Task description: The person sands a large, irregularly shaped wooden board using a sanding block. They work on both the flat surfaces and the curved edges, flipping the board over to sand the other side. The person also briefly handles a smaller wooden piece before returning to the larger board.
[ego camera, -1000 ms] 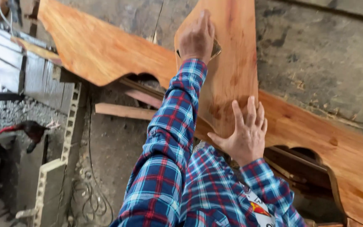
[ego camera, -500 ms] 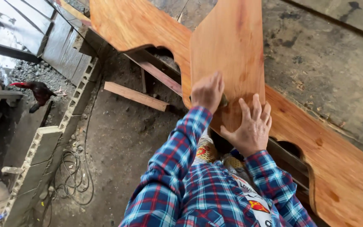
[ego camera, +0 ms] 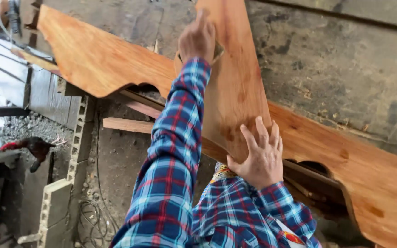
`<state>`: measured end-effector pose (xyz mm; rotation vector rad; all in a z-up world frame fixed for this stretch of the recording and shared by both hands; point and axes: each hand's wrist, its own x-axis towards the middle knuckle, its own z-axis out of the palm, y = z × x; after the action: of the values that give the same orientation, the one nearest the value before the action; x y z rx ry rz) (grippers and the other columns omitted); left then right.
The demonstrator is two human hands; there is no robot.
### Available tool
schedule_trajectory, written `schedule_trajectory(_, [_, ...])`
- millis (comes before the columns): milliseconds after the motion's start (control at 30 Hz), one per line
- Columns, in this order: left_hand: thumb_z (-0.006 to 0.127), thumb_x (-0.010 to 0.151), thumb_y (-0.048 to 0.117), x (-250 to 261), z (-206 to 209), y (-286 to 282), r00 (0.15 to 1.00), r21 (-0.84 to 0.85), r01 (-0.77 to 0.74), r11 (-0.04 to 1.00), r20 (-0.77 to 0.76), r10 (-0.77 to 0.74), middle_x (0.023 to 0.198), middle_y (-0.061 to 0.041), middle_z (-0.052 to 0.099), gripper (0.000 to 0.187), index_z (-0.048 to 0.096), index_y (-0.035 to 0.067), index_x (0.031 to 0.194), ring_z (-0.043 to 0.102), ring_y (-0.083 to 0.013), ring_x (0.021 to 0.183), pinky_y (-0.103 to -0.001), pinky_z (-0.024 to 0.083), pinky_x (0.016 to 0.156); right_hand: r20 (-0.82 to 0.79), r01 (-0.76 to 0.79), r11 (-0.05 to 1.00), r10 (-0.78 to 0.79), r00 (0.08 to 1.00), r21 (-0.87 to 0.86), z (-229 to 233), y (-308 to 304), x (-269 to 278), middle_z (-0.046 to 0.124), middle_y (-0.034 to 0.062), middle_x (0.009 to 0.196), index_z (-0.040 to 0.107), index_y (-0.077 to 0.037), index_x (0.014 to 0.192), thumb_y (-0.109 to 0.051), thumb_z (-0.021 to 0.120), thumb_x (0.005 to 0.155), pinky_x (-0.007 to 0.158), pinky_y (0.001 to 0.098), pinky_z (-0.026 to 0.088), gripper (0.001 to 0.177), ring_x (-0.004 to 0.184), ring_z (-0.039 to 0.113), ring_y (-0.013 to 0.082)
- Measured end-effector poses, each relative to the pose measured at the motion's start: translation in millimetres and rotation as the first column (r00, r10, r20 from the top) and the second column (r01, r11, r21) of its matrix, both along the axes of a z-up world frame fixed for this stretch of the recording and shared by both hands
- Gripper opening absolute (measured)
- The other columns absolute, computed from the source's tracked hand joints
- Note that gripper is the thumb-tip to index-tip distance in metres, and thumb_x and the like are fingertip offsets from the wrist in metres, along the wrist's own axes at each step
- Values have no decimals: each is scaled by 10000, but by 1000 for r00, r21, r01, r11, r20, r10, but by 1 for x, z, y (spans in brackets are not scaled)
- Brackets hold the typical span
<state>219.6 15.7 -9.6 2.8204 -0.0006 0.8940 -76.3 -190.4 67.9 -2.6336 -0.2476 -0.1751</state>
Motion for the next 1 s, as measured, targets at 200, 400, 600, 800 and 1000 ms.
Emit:
schedule_trajectory(200, [604, 860, 350, 58, -69, 26, 985, 108, -52, 993, 170, 33, 661, 28, 606, 171, 538, 278, 1001, 684, -318, 630, -434, 562, 533, 13, -9, 1000, 9, 1000, -30, 3, 0, 21, 402, 125, 1537, 620, -222, 1370, -472, 833, 491, 1008, 600, 440, 938, 1383, 378, 531])
schedule_trajectory(400, [677, 879, 314, -78, -10, -4, 993, 120, 4, 993, 117, -19, 702, -63, 622, 309, 608, 216, 1164, 682, -315, 651, -460, 561, 576, 59, -23, 1000, 23, 998, -2, -2, -1, 20, 407, 134, 1522, 603, -203, 1355, -502, 812, 444, 965, 633, 450, 981, 1361, 384, 546])
schedule_trajectory(600, [672, 899, 328, -183, 25, -16, 996, 143, 53, 988, 62, -63, 617, -21, 534, 135, 611, 227, 964, 629, -266, 550, -381, 510, 511, -21, -13, 999, 12, 1000, -34, -2, -1, 13, 404, 106, 1534, 615, -211, 1356, -550, 797, 488, 1010, 596, 414, 950, 1403, 346, 494])
schedule_trajectory(800, [714, 854, 286, -214, 25, -12, 992, 115, 126, 985, -19, -125, 656, -23, 586, 206, 631, 216, 1029, 646, -251, 592, -378, 510, 516, -38, -21, 999, 20, 999, -38, -5, -3, 11, 397, 102, 1542, 615, -233, 1360, -554, 784, 502, 1029, 575, 393, 931, 1422, 328, 488])
schedule_trajectory(1000, [655, 903, 266, -80, 2, 9, 999, 54, -3, 999, 48, 1, 627, -125, 619, 222, 651, 189, 1111, 679, -378, 590, -509, 543, 529, 13, -8, 1000, 8, 1000, -17, 2, 0, 14, 397, 111, 1536, 618, -222, 1351, -481, 822, 444, 1000, 598, 432, 965, 1387, 366, 516])
